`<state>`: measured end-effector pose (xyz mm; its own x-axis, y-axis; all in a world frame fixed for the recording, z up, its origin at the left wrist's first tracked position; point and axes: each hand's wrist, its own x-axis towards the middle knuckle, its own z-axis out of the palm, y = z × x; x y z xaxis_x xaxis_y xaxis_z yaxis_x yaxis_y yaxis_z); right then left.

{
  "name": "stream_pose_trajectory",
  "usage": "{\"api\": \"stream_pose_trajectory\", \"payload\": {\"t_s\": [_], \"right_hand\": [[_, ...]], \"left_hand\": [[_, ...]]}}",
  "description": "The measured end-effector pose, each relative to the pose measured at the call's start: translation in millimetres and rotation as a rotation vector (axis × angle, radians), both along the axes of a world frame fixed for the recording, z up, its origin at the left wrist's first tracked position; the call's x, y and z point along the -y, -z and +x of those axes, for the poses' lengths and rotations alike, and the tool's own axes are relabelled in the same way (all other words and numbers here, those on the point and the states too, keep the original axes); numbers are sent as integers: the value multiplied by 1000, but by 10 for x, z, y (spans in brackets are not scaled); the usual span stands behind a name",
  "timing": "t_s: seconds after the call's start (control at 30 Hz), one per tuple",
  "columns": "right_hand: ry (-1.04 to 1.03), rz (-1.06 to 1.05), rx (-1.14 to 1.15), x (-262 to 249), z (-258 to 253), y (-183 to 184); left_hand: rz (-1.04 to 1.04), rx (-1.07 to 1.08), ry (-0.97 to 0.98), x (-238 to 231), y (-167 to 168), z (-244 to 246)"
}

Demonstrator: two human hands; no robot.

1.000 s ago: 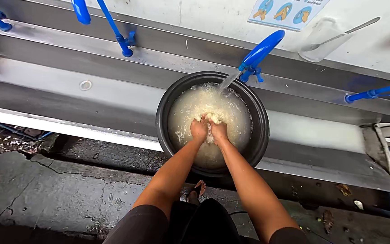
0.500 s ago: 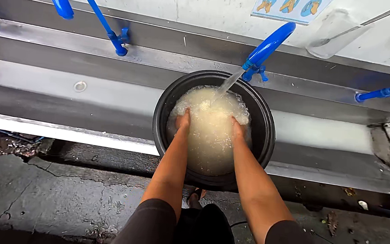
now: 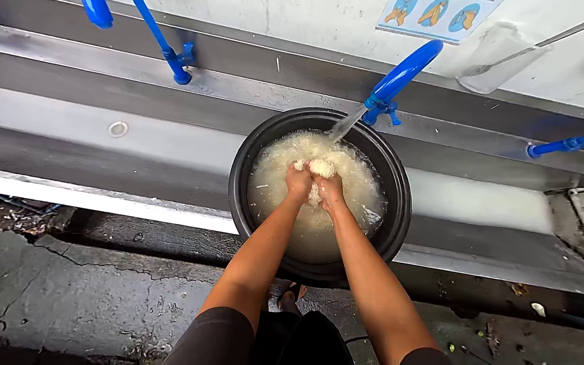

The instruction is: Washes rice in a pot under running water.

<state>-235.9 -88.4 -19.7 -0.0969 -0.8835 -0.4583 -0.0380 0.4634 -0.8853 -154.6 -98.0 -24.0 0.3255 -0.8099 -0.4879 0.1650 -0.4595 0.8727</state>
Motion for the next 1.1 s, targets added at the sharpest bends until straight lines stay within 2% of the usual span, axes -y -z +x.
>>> {"api": "stream_pose_trajectory", "payload": {"t_s": [0.1,0.2,0.27,0.33,0.4,0.47,0.57,0.63,0.7,0.8,0.87,0.93,1.03,1.1], "right_hand": [[-72,7,-265,116,-22,-39],[-161,55,-630,291,-92,-90],[-167,38,-784,376,-239,-63],[-137,-37,-824,490,-481,110],[-111,-112,-788,620,-723,336],[-28,-134,-602,699,-856,541],[122,-167,-203,784,-765,665],[182,-112,-71,768,-570,680],[164,-30,-77,713,-371,610],[77,57,-96,621,-182,475],[86,76,-32,534,-59,310],[3,116,-32,438,-56,165],[-57,80,-28,338,-115,139],[-83,40,-122,343,-122,156]], "left_hand": [[53,218,117,106,-87,85],[165,461,292,162,-239,243],[150,586,308,217,-188,368],[109,627,297,293,-27,522],[120,597,280,373,104,652],[148,460,222,446,209,699],[175,226,127,572,347,642],[182,63,47,632,437,543],[162,-79,16,638,537,414],[129,-102,99,508,553,210],[65,-149,107,380,406,115],[76,-128,74,324,205,46],[92,-23,61,350,191,32],[62,32,84,363,136,45]]}}
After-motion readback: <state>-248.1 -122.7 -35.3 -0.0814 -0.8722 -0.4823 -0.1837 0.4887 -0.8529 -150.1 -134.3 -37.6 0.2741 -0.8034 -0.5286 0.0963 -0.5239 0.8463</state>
